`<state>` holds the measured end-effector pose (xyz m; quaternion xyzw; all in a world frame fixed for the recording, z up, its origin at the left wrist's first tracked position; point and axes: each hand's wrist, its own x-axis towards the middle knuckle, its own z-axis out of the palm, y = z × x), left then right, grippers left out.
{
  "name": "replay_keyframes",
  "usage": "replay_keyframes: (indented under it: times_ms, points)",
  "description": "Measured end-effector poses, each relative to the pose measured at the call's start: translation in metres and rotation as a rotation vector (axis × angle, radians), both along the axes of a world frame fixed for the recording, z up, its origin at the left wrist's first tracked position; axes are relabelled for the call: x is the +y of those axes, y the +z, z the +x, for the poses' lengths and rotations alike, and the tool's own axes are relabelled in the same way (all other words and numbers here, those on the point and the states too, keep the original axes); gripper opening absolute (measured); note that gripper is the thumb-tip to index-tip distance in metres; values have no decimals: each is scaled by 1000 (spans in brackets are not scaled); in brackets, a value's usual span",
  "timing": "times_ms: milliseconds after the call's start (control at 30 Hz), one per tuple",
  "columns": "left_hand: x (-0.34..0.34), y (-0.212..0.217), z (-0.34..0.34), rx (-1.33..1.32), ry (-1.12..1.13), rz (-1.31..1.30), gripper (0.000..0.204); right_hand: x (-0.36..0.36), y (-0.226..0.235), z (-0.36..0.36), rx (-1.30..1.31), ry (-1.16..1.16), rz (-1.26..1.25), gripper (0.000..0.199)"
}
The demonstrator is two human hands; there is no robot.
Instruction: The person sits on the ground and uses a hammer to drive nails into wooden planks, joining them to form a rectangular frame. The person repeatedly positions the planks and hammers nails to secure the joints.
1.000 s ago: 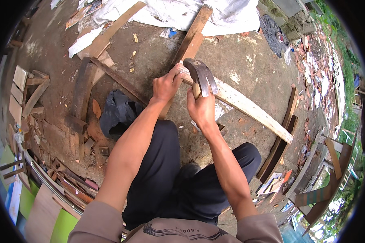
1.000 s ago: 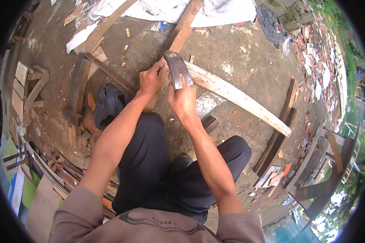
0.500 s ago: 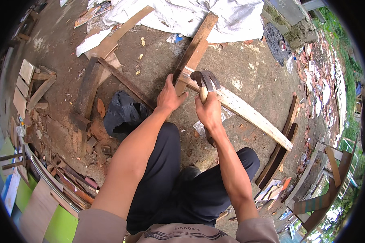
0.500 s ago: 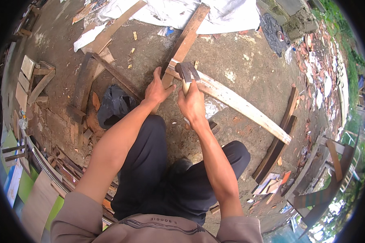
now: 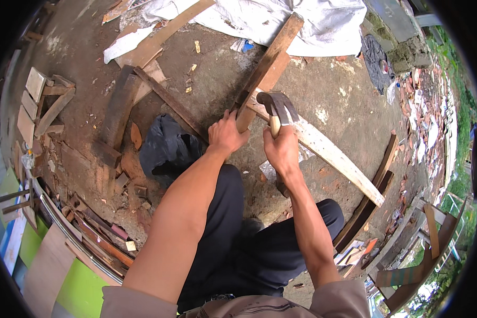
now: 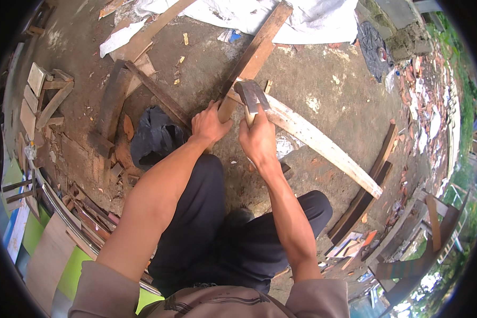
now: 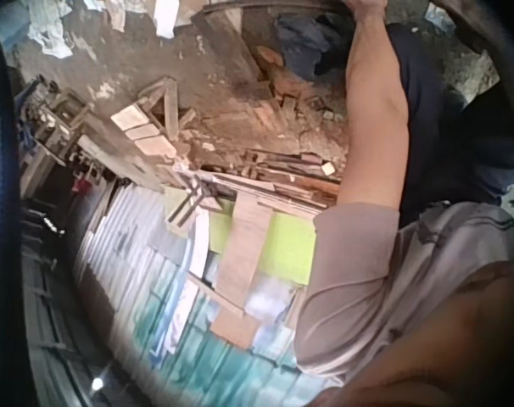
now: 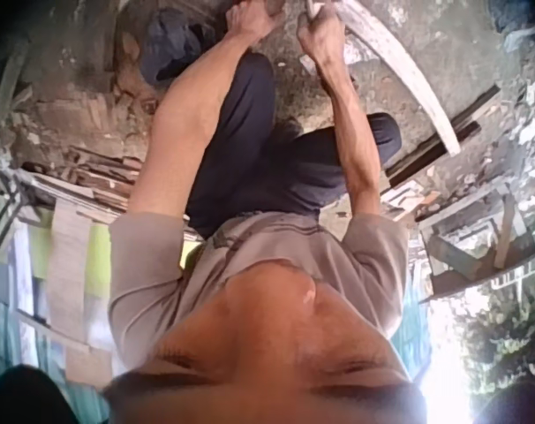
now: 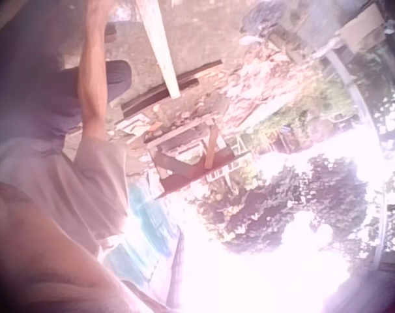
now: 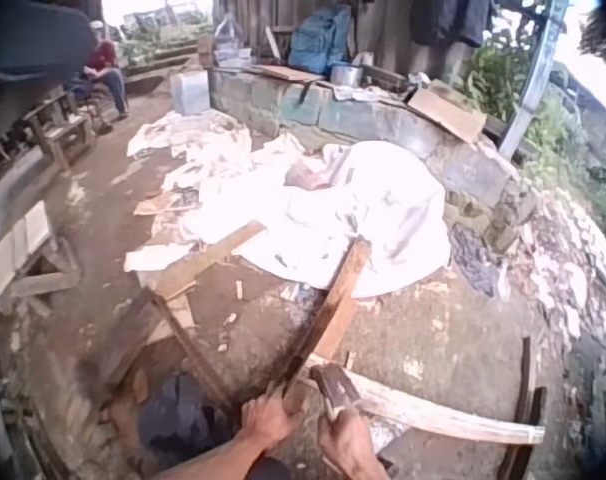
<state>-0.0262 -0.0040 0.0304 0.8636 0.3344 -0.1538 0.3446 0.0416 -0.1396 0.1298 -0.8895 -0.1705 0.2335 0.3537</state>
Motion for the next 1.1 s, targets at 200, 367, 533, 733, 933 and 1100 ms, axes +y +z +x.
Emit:
replay_keyframes:
  times_ms: [200, 367, 533, 733, 933, 1100]
  points:
    - [2, -6, 2, -20, -12, 43, 84, -1, 9, -2, -352, 5, 337, 22]
    - [-3, 5, 9, 5, -50, 22, 88, -8, -24, 3, -75, 22, -46, 41]
    - [7, -1, 6, -24, -30, 27, 89, 7, 25, -1, -25, -124, 131, 33]
    - [0, -1, 7, -15, -13, 32, 88, 1, -13, -8, -524, 54, 254, 30]
    - [5, -4, 3, 18, -23, -5, 87, 8, 5, -10, -70, -108, 105, 32]
    - [4, -6, 4, -8, -29, 25, 87, 1, -15, -28, -460, -32, 319, 18]
